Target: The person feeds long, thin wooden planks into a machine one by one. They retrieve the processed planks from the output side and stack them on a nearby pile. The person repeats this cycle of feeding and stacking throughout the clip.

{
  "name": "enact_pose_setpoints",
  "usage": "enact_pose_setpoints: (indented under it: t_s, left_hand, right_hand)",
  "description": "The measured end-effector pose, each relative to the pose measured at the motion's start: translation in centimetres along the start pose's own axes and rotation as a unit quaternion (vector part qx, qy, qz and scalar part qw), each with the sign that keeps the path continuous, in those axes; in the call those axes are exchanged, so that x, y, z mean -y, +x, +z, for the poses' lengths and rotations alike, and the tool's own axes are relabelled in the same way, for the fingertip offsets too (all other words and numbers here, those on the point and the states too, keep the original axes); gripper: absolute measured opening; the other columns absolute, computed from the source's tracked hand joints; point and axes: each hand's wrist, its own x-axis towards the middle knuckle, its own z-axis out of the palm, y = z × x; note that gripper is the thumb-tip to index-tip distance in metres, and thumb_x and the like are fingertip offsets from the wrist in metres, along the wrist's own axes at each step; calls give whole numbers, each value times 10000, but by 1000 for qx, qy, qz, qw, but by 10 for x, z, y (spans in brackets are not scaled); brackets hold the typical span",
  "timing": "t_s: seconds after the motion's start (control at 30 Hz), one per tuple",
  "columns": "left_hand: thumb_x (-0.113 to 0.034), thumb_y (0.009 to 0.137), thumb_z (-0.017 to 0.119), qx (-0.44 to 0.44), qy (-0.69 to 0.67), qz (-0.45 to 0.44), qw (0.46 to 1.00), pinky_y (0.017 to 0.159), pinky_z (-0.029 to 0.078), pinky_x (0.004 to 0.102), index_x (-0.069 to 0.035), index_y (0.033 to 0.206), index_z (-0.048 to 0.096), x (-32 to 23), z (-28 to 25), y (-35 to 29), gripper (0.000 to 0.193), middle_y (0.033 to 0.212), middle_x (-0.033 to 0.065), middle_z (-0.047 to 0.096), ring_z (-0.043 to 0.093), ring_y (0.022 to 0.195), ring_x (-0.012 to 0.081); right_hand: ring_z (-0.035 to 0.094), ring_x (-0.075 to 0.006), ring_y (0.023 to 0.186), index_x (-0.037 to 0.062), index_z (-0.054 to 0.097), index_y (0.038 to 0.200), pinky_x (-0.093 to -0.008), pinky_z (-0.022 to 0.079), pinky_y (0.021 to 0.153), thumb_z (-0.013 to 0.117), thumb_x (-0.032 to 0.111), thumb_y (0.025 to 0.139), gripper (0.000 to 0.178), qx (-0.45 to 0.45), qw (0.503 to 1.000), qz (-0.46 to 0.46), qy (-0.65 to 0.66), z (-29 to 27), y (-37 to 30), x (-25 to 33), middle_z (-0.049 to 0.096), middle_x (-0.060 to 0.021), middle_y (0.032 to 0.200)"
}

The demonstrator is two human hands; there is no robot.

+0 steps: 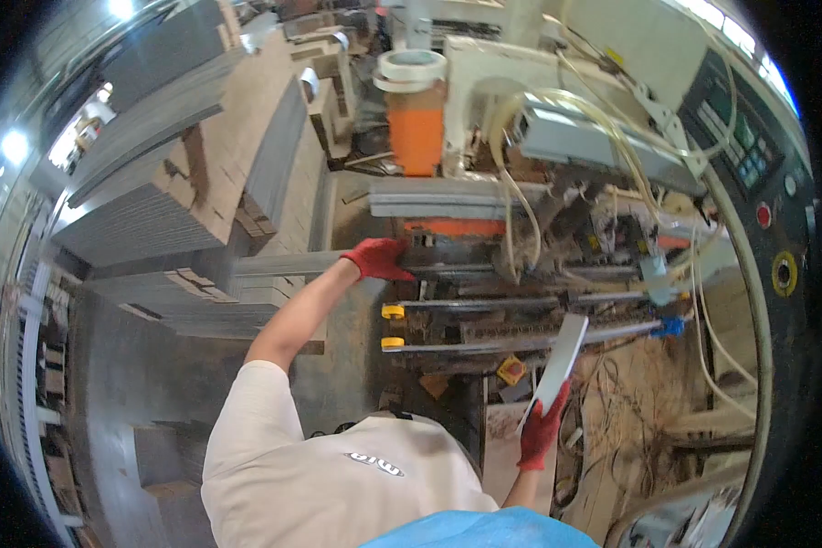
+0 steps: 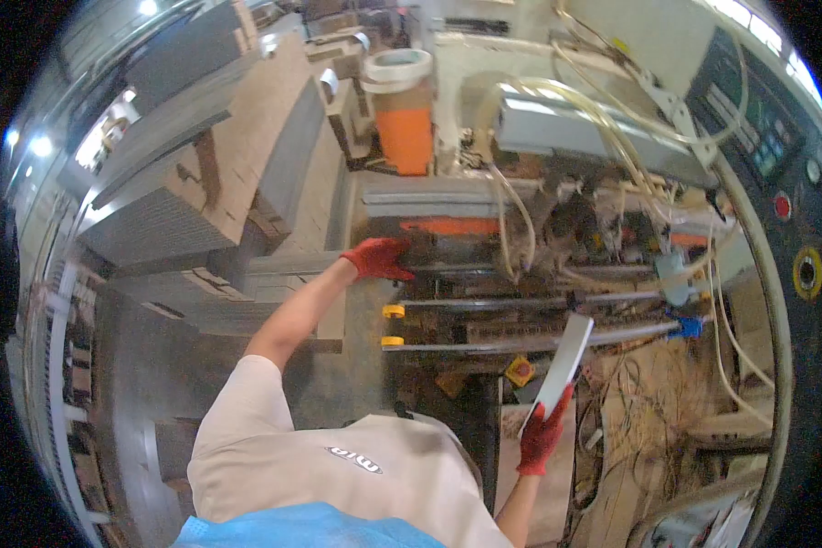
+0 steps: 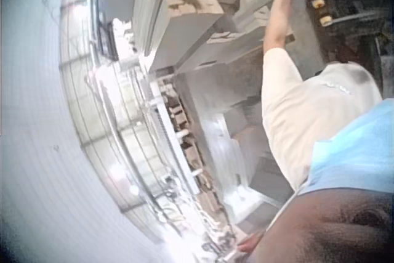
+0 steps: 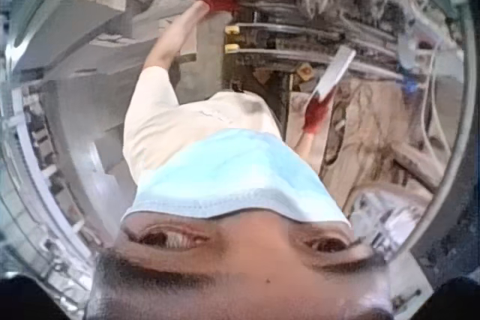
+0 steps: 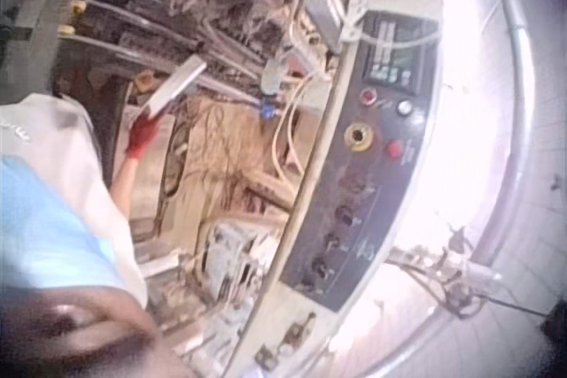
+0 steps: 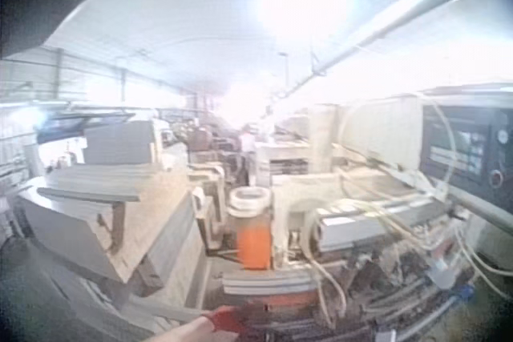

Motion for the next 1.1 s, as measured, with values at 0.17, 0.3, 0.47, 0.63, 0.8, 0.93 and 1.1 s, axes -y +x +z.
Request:
enact_pose_setpoints:
  t_s: [0.17,0.3,0.47,0.63,0.8,0.93,1.1]
  left_hand:
    - [-628,808,784,-51,-69,36,996,927,554,485,-63,1205,670,46,42,-2,699,1144,187,747,689,1133,392]
    - [-625,820,784,39,-79,-29,996,938,544,493,-55,1313,616,18,-9,-64,772,1182,206,729,679,1147,412]
    - [-638,812,785,-10,-51,-81,995,971,537,501,-56,1333,623,19,-21,-164,797,1208,207,719,669,1160,430]
    - [-571,705,857,-5,-48,-225,973,993,532,497,-91,1299,644,-10,-28,-272,793,1230,196,719,662,1192,394]
    - [-405,662,924,-136,-23,-289,947,1014,524,473,-68,1302,632,-26,20,-390,781,1296,163,695,642,1224,372]
    - [-323,647,946,-180,3,-369,912,1050,497,468,-56,1297,616,-91,41,-454,776,1327,143,673,617,1258,350]
    - [-260,647,936,-248,124,-396,875,994,499,472,-95,1266,638,-186,83,-487,706,1208,109,656,624,1137,332]
  right_hand:
    - [690,-323,1147,210,227,1702,-397,597,863,576,63,1034,768,63,964,27,257,9,7,-9,392,-125,1657]
    - [677,-204,1003,201,265,1690,-339,605,715,612,28,1011,781,141,933,113,311,2,33,28,496,-95,1536]
    - [657,-223,1067,137,268,1687,-368,570,853,671,121,991,805,145,950,68,269,20,76,16,509,-107,1533]
    - [415,-208,1487,52,330,1659,-338,326,1228,653,137,1041,702,159,950,37,265,50,110,-26,399,-115,1676]
    - [468,-252,1468,52,352,1649,-362,393,1176,686,151,1019,720,170,964,40,203,43,124,-7,459,-149,1642]
    - [573,-338,1350,48,409,1609,-409,467,1095,691,203,1017,674,67,997,-35,-30,19,105,9,559,-206,1516]
    - [663,-309,1100,44,520,1513,-409,530,970,724,158,995,568,-44,977,-207,24,18,62,43,666,-178,1293]
